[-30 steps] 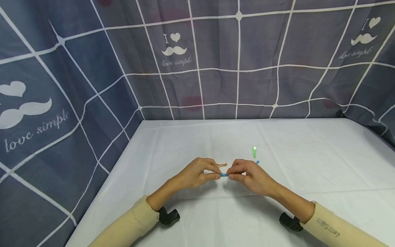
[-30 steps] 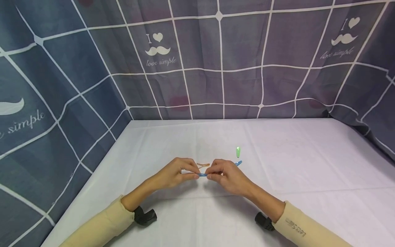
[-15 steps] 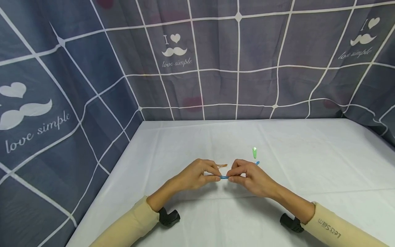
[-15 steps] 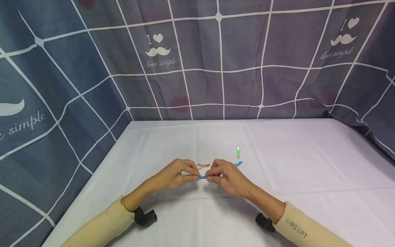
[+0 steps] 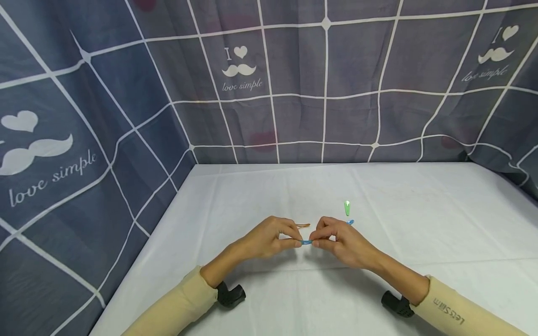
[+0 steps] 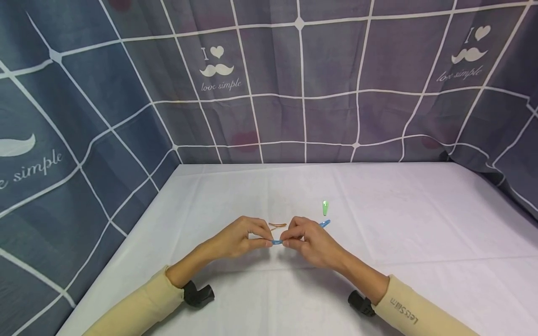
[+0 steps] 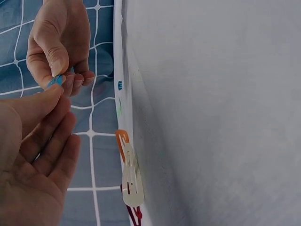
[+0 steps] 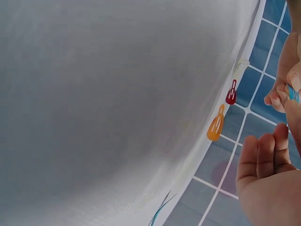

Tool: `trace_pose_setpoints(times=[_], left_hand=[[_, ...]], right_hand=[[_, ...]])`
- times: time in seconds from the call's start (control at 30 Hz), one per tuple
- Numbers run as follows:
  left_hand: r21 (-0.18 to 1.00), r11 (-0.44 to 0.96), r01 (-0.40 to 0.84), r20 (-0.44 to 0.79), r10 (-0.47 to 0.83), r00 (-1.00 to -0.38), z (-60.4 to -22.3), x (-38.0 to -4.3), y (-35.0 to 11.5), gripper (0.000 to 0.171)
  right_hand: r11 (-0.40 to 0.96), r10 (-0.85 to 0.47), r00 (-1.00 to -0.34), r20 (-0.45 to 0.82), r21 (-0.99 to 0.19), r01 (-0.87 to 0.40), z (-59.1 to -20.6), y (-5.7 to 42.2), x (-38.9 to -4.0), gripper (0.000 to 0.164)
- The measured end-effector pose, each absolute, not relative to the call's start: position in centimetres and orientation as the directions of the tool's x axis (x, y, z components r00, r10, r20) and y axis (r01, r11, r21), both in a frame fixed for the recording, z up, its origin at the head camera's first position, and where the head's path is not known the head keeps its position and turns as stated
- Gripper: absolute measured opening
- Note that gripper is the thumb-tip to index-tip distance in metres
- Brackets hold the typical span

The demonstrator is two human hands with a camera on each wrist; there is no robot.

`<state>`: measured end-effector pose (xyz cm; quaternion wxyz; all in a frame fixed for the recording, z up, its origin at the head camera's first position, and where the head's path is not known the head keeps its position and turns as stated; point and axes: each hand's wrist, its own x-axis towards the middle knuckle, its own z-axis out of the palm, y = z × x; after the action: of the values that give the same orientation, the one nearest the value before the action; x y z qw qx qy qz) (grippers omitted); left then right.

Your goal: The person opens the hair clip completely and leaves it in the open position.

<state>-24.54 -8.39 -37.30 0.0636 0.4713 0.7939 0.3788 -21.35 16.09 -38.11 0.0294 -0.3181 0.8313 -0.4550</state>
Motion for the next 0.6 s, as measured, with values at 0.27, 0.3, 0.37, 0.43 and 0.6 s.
trace_pose_setpoints(times=[0.27,0.3,0.37,0.43,0.6], left_hand=[[0.639,0.424,0.642,0.185,0.725,-0.663,-36.97,-24.27,-7.96,0.007],[0.638,0.437,0.634,0.18,0.715,-0.675,-36.93,-24.26,-7.94,0.007],[0.641,0.463,0.612,0.169,0.692,-0.701,-36.9,-24.24,-7.91,0.007],[0.647,0.478,0.594,0.164,0.674,-0.721,-36.92,-24.26,-7.91,0.007],[0.642,0.511,0.572,0.143,0.652,-0.744,-37.05,-24.37,-7.86,0.007]], right_hand=[[0.397,-0.511,-0.835,0.203,-0.806,-0.439,-37.87,15.97,-21.31,0.011],[0.401,-0.508,-0.838,0.199,-0.807,-0.434,-37.84,15.94,-21.29,0.012],[0.409,-0.499,-0.845,0.192,-0.808,-0.425,-37.84,15.89,-21.28,0.014],[0.419,-0.493,-0.849,0.19,-0.804,-0.423,-37.91,15.85,-21.33,0.016],[0.446,-0.479,-0.856,0.193,-0.787,-0.427,-38.28,15.79,-21.52,0.017]])
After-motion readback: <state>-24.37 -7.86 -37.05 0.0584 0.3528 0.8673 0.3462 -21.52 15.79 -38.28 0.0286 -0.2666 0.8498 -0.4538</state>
